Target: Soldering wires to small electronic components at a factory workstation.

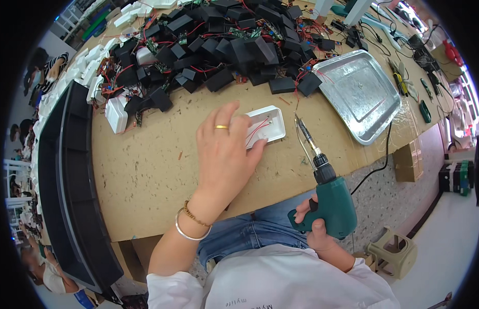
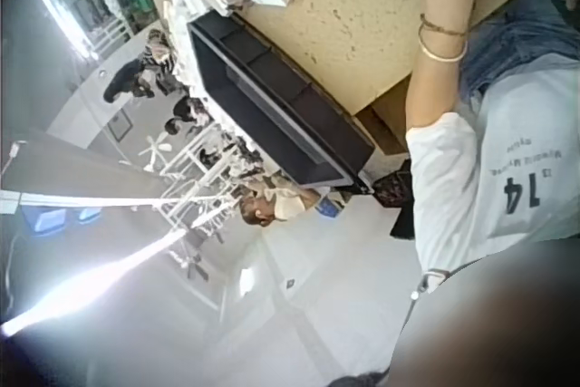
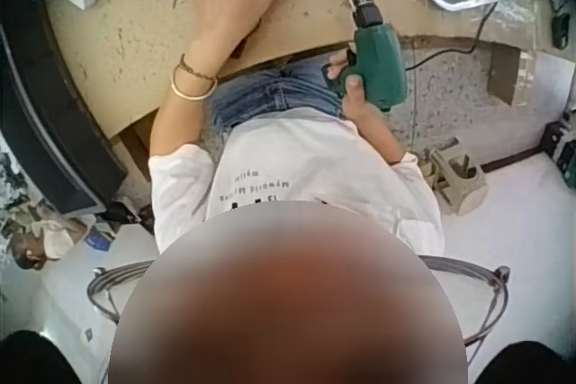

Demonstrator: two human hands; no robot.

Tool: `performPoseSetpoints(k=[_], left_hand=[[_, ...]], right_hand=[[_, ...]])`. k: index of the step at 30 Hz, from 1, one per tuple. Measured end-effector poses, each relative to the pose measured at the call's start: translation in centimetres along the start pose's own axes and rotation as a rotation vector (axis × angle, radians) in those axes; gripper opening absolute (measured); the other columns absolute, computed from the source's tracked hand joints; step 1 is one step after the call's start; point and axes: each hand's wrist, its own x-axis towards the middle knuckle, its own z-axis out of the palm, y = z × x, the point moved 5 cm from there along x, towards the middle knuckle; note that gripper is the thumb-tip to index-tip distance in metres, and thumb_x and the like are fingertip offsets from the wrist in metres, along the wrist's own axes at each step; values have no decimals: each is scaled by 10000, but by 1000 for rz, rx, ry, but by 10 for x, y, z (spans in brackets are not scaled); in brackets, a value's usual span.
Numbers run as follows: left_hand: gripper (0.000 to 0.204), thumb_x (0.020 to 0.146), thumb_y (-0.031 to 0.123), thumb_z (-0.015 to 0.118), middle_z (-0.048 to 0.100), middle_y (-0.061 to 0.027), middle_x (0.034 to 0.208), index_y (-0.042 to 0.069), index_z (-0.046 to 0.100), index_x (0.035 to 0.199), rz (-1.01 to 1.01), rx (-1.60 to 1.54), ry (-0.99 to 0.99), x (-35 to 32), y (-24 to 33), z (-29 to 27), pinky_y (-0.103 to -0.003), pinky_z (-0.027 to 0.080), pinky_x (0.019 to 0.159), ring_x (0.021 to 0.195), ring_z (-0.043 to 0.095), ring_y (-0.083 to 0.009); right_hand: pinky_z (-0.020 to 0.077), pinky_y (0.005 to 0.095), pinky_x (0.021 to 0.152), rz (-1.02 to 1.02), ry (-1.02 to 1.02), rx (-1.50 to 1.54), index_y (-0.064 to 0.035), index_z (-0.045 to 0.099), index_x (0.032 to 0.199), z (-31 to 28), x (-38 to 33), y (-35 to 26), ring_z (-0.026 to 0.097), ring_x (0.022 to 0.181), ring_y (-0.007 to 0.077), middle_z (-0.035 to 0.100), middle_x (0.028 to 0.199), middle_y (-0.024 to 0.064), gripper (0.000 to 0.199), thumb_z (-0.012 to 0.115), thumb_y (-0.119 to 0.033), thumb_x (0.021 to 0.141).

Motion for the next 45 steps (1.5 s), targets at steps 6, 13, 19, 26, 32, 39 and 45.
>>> performPoseSetpoints(k=[6, 13, 19, 26, 32, 39, 45], left_hand=[[732, 654, 223, 786, 469, -188, 1235, 25, 426, 1260, -166, -16, -224, -3, -9, -9, -445, 431, 859, 1071, 508, -358], [673, 715, 159, 737, 485, -223, 1160, 46, 407, 1291, -291, -236, -264, -11, -20, 12, -400, 513, 726, 870, 595, -376], [628, 732, 149, 742, 603, -151, 1019, 29, 432, 1264, -524, -349, -82, -20, -57, -62, -273, 508, 603, 700, 625, -155], [590, 752, 261, 743, 624, -65, 822, 27, 479, 1225, -623, 225, 360, -27, -138, -272, -229, 457, 491, 591, 571, -98], [504, 650, 230, 733, 640, -253, 923, -19, 536, 1041, -1033, 719, 155, -126, -262, -366, -438, 510, 772, 875, 634, -376], [324, 797, 322, 666, 597, -154, 1002, 39, 613, 946, -615, 1141, 135, -39, -227, -287, -410, 505, 747, 926, 586, -323], [1054, 601, 664, 720, 530, -329, 1171, -142, 413, 1208, -924, 147, -62, -5, -281, -116, -398, 462, 906, 1084, 558, -395]], right_hand=[[490, 334, 698, -17, -4, 5, -60, 406, 1261, -6, -1, -1, 565, 720, 148, 567, 958, 111, 652, 572, -539, 852], [483, 328, 686, -36, 7, 33, -44, 403, 1266, 0, 3, -2, 558, 722, 146, 561, 955, 107, 650, 582, -515, 855], [465, 310, 653, -126, 19, 135, -3, 398, 1272, 0, -2, 5, 521, 702, 138, 544, 934, 102, 553, 531, -407, 918], [456, 285, 649, -213, 66, 70, 24, 402, 1252, 8, 19, -2, 512, 685, 132, 528, 897, 104, 453, 440, -315, 954], [461, 298, 671, -183, -25, 96, 19, 401, 1248, 27, 24, -2, 528, 676, 145, 536, 897, 110, 449, 461, -301, 939], [468, 292, 631, -147, 17, 41, 23, 411, 1246, 24, 24, 1, 532, 670, 142, 540, 890, 109, 472, 491, -322, 933], [471, 282, 624, -178, -34, -15, 27, 417, 1234, 39, 20, -11, 539, 652, 138, 543, 880, 118, 526, 526, -379, 918]])
